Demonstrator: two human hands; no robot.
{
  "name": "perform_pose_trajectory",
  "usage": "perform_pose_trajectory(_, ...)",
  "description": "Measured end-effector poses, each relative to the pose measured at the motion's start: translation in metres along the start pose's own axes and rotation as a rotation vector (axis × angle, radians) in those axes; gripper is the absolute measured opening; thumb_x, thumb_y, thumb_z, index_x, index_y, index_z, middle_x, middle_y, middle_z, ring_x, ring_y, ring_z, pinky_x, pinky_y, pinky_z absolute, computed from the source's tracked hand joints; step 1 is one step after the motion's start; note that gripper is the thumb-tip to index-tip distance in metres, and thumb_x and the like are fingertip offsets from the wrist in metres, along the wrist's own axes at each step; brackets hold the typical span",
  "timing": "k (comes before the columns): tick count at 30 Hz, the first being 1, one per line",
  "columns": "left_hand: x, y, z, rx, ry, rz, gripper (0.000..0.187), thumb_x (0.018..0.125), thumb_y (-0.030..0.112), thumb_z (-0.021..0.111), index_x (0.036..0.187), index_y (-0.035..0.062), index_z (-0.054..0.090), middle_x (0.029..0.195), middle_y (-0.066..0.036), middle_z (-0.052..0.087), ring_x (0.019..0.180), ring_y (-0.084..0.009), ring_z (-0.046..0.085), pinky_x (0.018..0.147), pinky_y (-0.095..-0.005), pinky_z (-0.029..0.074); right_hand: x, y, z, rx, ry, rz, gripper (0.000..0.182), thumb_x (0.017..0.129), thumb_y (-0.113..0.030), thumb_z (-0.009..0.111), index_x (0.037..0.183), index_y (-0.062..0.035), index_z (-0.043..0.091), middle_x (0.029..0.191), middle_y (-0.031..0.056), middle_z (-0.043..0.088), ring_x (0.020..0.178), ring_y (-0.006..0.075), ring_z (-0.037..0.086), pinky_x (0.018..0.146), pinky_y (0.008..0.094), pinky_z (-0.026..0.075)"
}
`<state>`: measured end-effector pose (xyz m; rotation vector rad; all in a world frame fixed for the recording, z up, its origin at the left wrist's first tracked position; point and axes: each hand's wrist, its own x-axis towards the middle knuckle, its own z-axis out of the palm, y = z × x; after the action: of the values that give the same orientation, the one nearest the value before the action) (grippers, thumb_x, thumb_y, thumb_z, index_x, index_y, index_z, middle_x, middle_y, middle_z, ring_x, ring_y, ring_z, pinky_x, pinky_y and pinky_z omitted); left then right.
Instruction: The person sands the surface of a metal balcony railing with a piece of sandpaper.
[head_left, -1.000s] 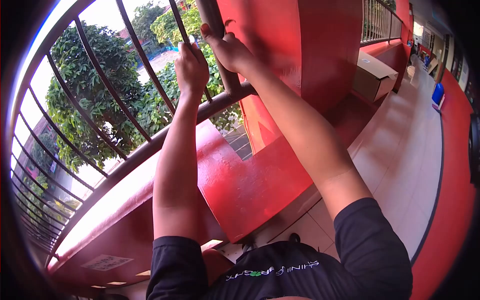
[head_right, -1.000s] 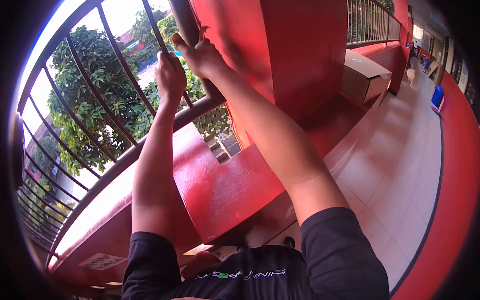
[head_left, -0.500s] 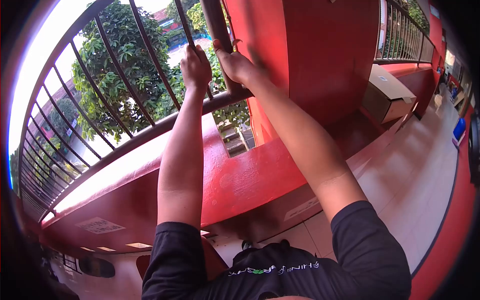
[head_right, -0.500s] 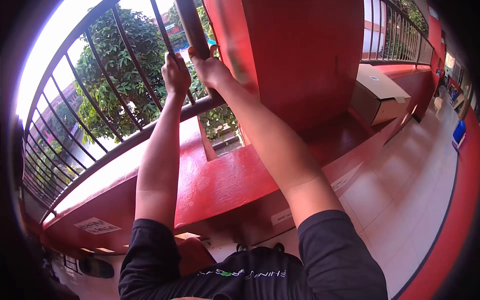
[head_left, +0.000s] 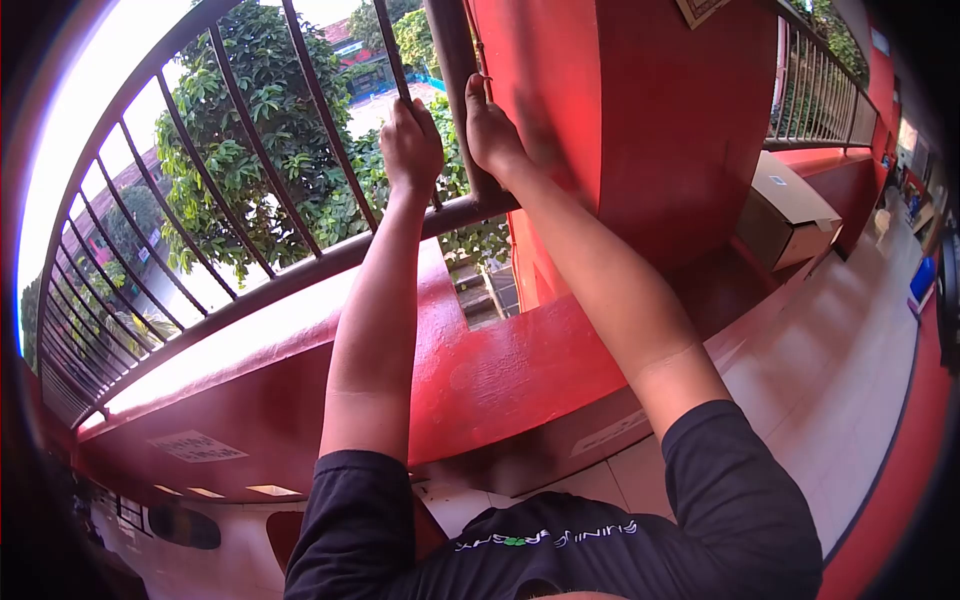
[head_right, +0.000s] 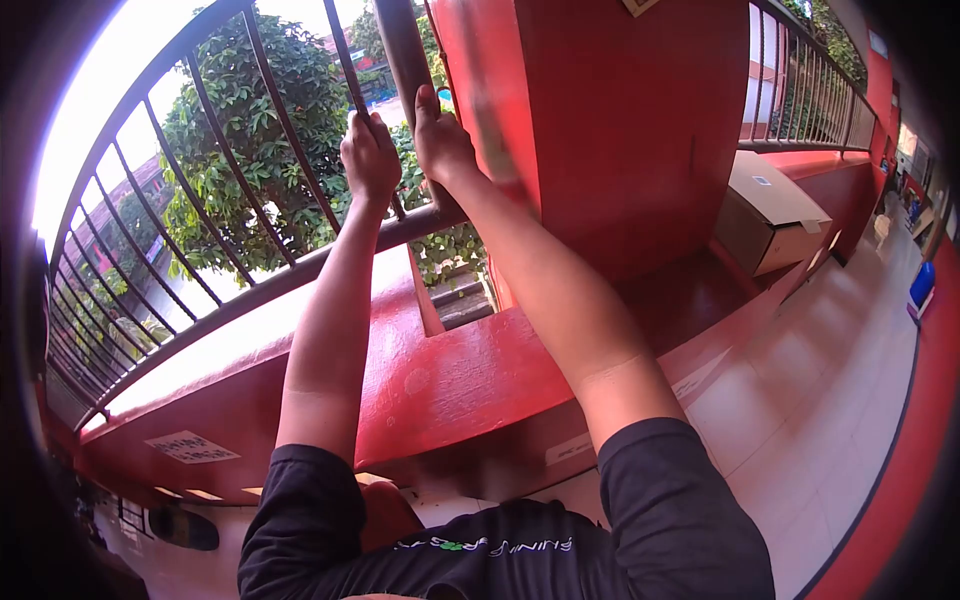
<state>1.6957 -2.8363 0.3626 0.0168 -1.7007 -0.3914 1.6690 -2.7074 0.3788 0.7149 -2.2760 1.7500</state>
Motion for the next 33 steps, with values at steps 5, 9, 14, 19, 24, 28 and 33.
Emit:
perform_pose_trajectory(5, 0.000, 0.001, -0.003, -0.013, -0.064, -0.065, 0.029, 0.106, 0.025, 0.047, 0.097, -0.0016, 0.057, 0.073, -0.030, 0.065, 0.073, -0.0527, 0.066, 0.066, -0.0621, 0.049, 0.141, -0.114, -0.032, -0.176, 0.190, -0.244, 0.092, 0.103, -0.075, 0.020, 0.138, 0.0021, 0.056, 0.120, 0.0216, 0.069, 0.116, 0.0318, 0.065, 0.104, 0.0386, 0.049)
perform_pose_trajectory(9, 0.000, -0.004, -0.002, -0.064, -0.052, -0.010, 0.027, 0.105, 0.022, 0.047, 0.096, -0.0015, 0.055, 0.072, -0.031, 0.065, 0.072, -0.0523, 0.066, 0.065, -0.0620, 0.049, 0.141, -0.127, -0.038, 0.051, 0.512, -0.917, 0.086, 0.104, -0.070, 0.019, 0.137, 0.0006, 0.054, 0.116, 0.0235, 0.068, 0.110, 0.0362, 0.066, 0.102, 0.0390, 0.049)
perform_pose_trajectory(14, 0.001, -0.003, -0.005, -0.128, -0.087, -0.051, 0.025, 0.104, 0.022, 0.048, 0.098, -0.0016, 0.052, 0.067, -0.030, 0.064, 0.066, -0.0522, 0.065, 0.059, -0.0626, 0.050, 0.028, 0.004, -0.005, -0.417, 0.047, -0.270, 0.076, 0.109, -0.041, 0.035, 0.155, 0.0130, 0.008, 0.127, 0.0422, 0.058, 0.119, 0.0508, 0.060, 0.105, 0.0548, 0.046)
perform_pose_trajectory(19, 0.001, -0.009, -0.001, -0.245, -0.089, -0.060, 0.025, 0.105, 0.025, 0.046, 0.098, 0.0009, 0.053, 0.069, -0.029, 0.066, 0.068, -0.0522, 0.067, 0.060, -0.0617, 0.054, 0.029, -0.030, -0.007, -0.118, 0.077, 0.078, 0.110, 0.097, -0.078, -0.002, 0.158, 0.0099, 0.022, 0.154, 0.0329, 0.042, 0.149, 0.0382, 0.036, 0.123, 0.0461, 0.026)
perform_pose_trajectory(24, -0.001, -0.016, 0.002, -0.335, -0.109, -0.070, 0.025, 0.106, 0.027, 0.047, 0.099, 0.0032, 0.050, 0.071, -0.030, 0.065, 0.070, -0.0535, 0.065, 0.062, -0.0640, 0.050, 0.036, -0.036, -0.017, -0.046, 0.023, -0.056, 0.103, 0.099, -0.078, 0.004, 0.161, 0.0022, 0.020, 0.163, 0.0242, 0.030, 0.154, 0.0327, 0.025, 0.126, 0.0456, 0.022)
perform_pose_trajectory(28, -0.002, -0.017, 0.002, -0.407, -0.101, -0.076, 0.028, 0.106, 0.030, 0.048, 0.097, 0.0040, 0.049, 0.070, -0.028, 0.065, 0.068, -0.0531, 0.065, 0.061, -0.0632, 0.051, 0.035, -0.038, -0.019, 0.031, -0.013, -0.178, 0.097, 0.101, -0.077, 0.008, 0.164, -0.0039, 0.017, 0.171, 0.0173, 0.020, 0.158, 0.0283, 0.016, 0.127, 0.0452, 0.018)
perform_pose_trajectory(33, -0.001, -0.016, -0.002, -0.474, -0.078, -0.082, 0.027, 0.106, 0.029, 0.048, 0.097, 0.0038, 0.048, 0.072, -0.028, 0.066, 0.070, -0.0522, 0.066, 0.060, -0.0630, 0.050, 0.034, -0.018, -0.004, 0.272, 0.102, -0.052, 0.095, 0.101, -0.078, 0.011, 0.151, -0.0014, 0.037, 0.152, 0.0161, 0.046, 0.140, 0.0256, 0.044, 0.119, 0.0441, 0.033)
